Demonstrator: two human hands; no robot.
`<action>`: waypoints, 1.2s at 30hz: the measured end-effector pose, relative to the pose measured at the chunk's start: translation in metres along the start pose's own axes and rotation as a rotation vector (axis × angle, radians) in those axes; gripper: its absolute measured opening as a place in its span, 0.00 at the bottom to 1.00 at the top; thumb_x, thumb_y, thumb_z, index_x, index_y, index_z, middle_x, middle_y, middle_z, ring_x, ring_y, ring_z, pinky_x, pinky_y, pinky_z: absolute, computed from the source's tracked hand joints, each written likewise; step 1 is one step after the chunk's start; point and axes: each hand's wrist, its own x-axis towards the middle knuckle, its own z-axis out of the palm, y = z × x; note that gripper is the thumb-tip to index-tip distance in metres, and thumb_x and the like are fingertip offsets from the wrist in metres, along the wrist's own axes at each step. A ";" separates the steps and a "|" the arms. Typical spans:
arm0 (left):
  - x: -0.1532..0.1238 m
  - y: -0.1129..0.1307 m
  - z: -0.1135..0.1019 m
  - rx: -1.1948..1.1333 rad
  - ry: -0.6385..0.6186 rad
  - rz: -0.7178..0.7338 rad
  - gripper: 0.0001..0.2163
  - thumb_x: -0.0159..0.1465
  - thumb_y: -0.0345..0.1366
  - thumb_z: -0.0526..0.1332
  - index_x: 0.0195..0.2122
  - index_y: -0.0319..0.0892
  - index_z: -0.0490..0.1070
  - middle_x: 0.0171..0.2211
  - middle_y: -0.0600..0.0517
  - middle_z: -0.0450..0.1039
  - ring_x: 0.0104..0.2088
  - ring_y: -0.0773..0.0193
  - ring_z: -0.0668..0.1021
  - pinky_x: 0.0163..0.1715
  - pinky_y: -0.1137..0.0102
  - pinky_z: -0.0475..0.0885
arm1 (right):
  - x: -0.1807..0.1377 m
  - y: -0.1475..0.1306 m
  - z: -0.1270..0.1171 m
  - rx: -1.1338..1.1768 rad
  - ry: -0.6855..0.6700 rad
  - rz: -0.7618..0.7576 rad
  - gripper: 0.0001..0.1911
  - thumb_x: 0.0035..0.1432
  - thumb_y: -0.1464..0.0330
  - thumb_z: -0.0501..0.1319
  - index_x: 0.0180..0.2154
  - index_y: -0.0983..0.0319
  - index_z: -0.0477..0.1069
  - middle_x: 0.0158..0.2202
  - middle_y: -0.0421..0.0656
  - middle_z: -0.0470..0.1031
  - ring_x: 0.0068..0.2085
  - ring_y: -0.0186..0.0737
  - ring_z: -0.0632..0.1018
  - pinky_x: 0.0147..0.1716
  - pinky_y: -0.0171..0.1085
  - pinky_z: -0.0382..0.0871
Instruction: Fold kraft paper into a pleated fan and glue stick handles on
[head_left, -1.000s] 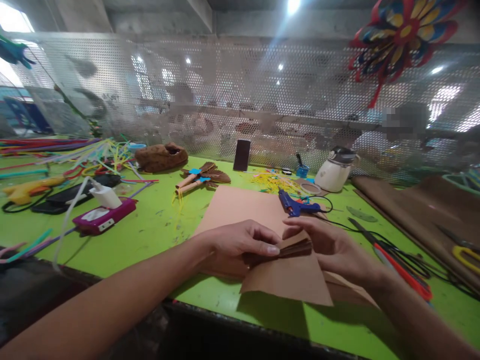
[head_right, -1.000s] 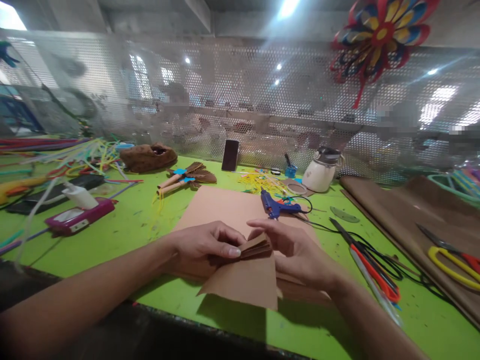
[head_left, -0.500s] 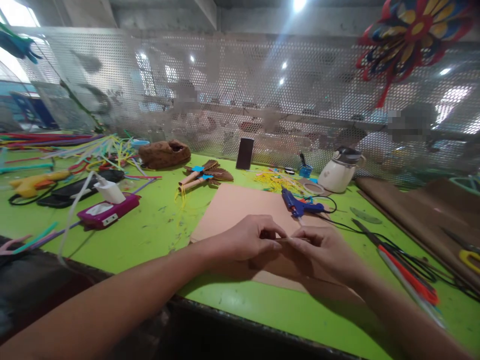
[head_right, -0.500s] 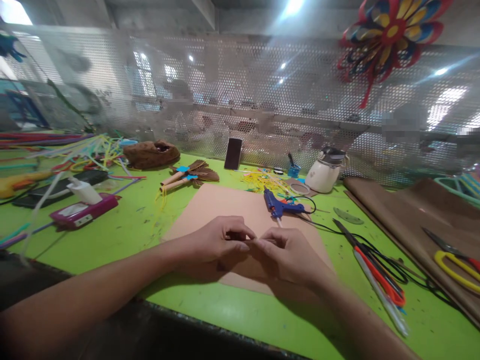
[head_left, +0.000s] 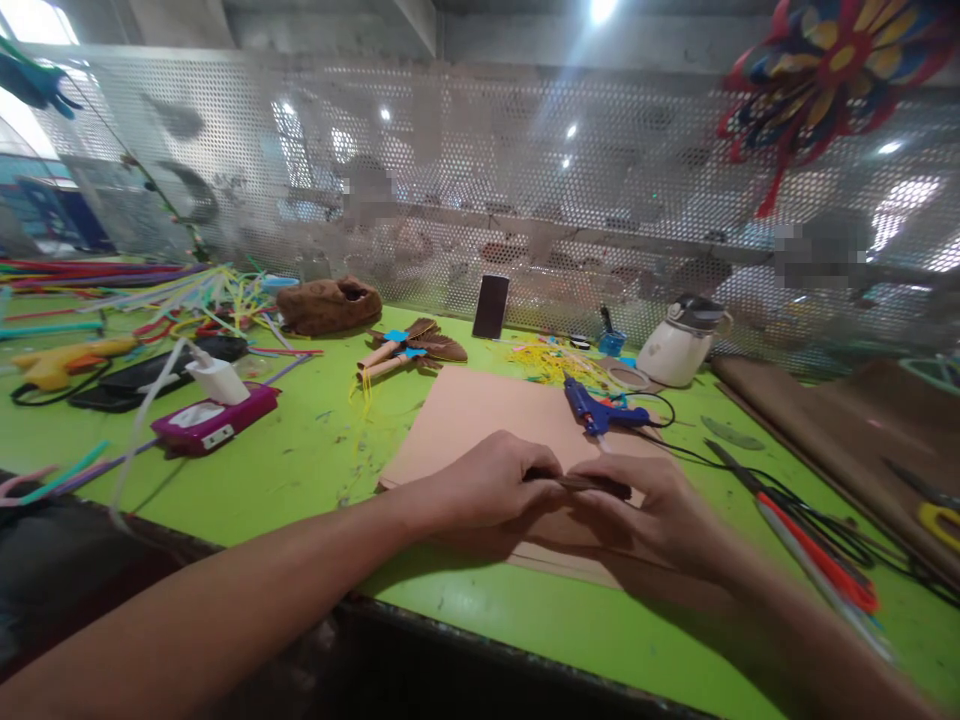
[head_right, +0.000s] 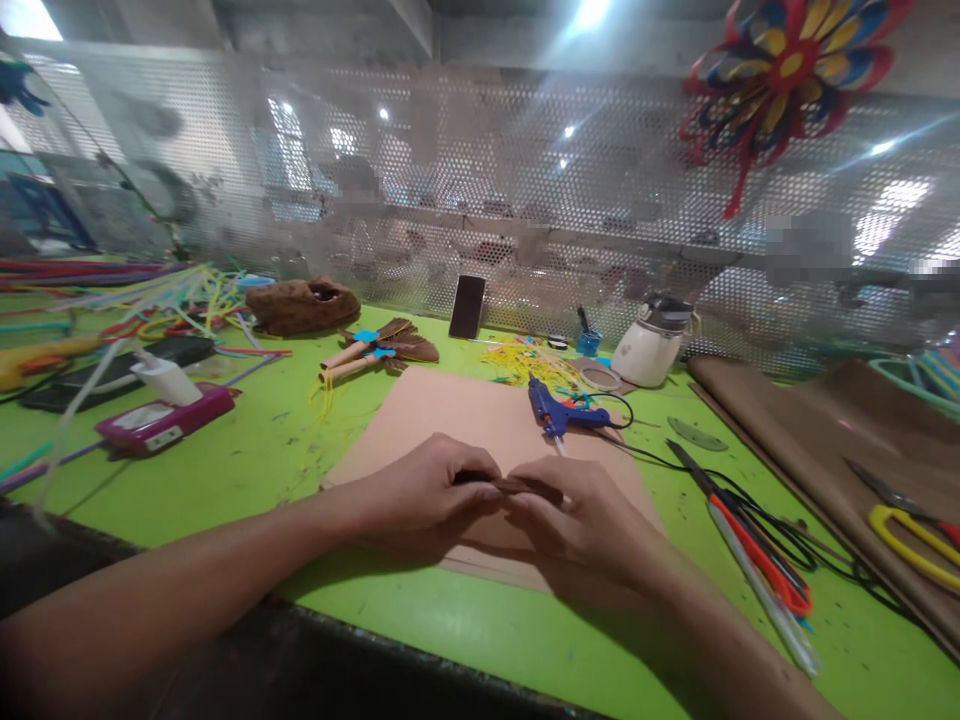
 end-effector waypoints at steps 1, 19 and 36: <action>0.000 0.000 0.001 0.009 0.004 0.006 0.13 0.63 0.38 0.52 0.38 0.37 0.73 0.31 0.49 0.74 0.29 0.66 0.71 0.29 0.73 0.62 | 0.000 -0.001 0.001 -0.045 -0.022 -0.027 0.13 0.60 0.63 0.54 0.37 0.61 0.75 0.29 0.43 0.77 0.29 0.37 0.73 0.27 0.33 0.62; -0.002 -0.001 -0.009 0.098 -0.083 0.013 0.10 0.63 0.38 0.54 0.34 0.39 0.72 0.26 0.52 0.71 0.25 0.69 0.68 0.24 0.75 0.57 | -0.005 -0.003 0.005 -0.246 -0.135 -0.006 0.17 0.65 0.62 0.46 0.31 0.62 0.68 0.24 0.40 0.71 0.25 0.34 0.68 0.25 0.33 0.54; 0.002 -0.014 -0.011 -0.049 -0.183 0.019 0.07 0.61 0.36 0.56 0.31 0.39 0.68 0.27 0.54 0.72 0.25 0.71 0.68 0.24 0.77 0.59 | -0.004 0.008 -0.010 -0.058 -0.269 0.033 0.20 0.64 0.59 0.47 0.27 0.63 0.67 0.21 0.38 0.64 0.25 0.33 0.66 0.26 0.32 0.58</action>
